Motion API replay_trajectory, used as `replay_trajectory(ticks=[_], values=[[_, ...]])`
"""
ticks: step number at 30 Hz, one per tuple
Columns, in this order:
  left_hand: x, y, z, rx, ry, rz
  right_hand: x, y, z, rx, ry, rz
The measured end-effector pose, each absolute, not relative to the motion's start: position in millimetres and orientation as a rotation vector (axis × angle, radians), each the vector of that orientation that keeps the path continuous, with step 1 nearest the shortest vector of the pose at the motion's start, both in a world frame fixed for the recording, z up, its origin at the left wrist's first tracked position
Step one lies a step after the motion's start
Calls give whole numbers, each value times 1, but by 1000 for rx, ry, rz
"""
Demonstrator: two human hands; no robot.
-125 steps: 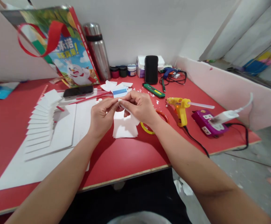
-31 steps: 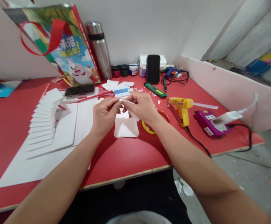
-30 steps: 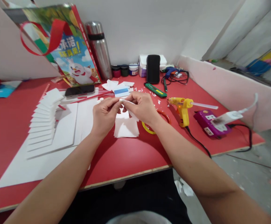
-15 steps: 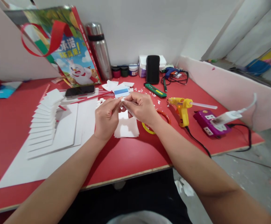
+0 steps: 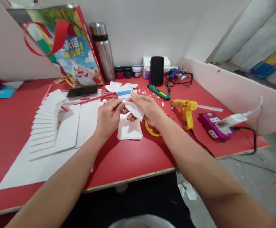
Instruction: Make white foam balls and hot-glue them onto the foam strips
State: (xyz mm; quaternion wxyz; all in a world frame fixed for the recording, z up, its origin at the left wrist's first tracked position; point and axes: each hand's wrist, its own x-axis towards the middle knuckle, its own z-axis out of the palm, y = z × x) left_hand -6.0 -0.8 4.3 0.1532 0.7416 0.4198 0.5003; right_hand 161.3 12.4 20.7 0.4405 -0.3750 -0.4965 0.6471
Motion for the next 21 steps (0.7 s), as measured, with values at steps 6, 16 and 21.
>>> replay_trajectory(ticks=[6, 16, 21], values=[[-7, 1, 1, 2064, 1175, 1422, 162, 16, 13, -939, -1372, 1548], [-6, 4, -5, 1734, 1179, 1473, 165, 16, 13, -937, -1941, 887], [-4, 1, -4, 1828, 1205, 1493, 162, 15, 9, -1071, -1976, 678]])
